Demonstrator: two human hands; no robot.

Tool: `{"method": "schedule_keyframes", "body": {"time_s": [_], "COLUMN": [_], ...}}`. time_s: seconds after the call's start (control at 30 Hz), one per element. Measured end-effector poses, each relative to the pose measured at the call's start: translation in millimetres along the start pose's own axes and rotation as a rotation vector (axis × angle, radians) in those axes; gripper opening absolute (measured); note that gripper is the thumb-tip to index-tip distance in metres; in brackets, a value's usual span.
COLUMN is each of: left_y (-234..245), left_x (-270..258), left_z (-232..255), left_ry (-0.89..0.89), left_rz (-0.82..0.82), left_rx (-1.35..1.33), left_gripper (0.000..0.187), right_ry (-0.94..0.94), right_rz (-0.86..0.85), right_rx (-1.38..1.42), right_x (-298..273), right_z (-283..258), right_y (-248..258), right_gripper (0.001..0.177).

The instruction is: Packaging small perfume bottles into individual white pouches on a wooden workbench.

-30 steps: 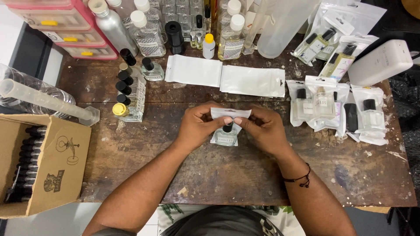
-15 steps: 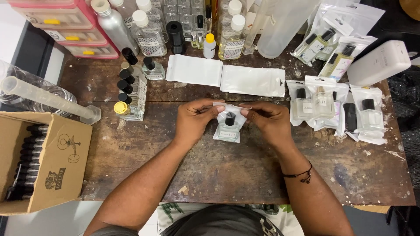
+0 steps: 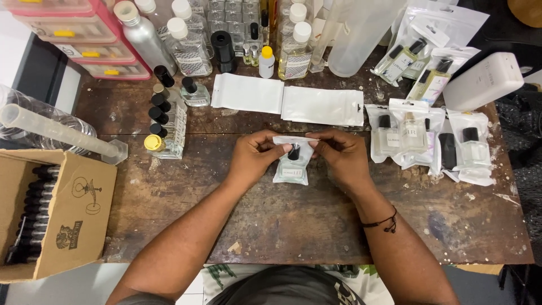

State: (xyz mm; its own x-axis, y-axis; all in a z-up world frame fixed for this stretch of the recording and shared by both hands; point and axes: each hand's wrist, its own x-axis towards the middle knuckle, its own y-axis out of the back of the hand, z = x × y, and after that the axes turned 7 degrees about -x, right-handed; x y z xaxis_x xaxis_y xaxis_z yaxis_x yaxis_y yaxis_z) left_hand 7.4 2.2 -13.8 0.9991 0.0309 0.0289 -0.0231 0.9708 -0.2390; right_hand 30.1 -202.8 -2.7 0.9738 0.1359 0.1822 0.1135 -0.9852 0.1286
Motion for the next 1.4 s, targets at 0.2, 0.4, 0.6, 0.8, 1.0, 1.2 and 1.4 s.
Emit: {"method": "schedule_keyframes", "body": {"time_s": [0.2, 0.4, 0.6, 0.8, 1.0, 1.2, 1.4], "left_y": [2.1, -3.9, 1.3, -2.3, -2.2, -2.9, -8.9], "left_x": [-1.7, -0.6, 0.8, 1.2, 0.3, -5.7, -6.3], "left_z": [-9.3, -6.9, -16.7, -2.4, -2.3, 6.8, -1.5], "left_ry": [-0.035, 0.072, 0.081, 0.032, 0.021, -0.008, -0.005], "left_rz": [0.087, 0.217, 0.282, 0.115, 0.073, -0.053, -0.025], "left_rx": [0.031, -0.056, -0.232, -0.360, -0.343, -0.203, -0.211], "left_gripper": [0.011, 0.021, 0.017, 0.019, 0.016, 0.008, 0.015], "right_ry": [-0.057, -0.269, -0.243, -0.149, -0.049, 0.012, -0.022], "right_rz": [0.059, -0.157, -0.299, -0.135, 0.306, 0.582, 0.645], "right_rx": [0.031, -0.071, -0.069, -0.047, -0.050, -0.622, -0.684], "right_x": [-2.8, -4.5, -7.6, -5.9, -20.3, -38.8, -38.4], "right_z": [2.7, -21.8, -24.2, -22.8, -44.5, -67.5, 0.1], "right_y": [-8.1, -11.1, -3.6, 16.9, 87.0, 168.3, 209.9], "right_gripper": [0.014, 0.030, 0.063, 0.055, 0.056, 0.059, 0.045]}}
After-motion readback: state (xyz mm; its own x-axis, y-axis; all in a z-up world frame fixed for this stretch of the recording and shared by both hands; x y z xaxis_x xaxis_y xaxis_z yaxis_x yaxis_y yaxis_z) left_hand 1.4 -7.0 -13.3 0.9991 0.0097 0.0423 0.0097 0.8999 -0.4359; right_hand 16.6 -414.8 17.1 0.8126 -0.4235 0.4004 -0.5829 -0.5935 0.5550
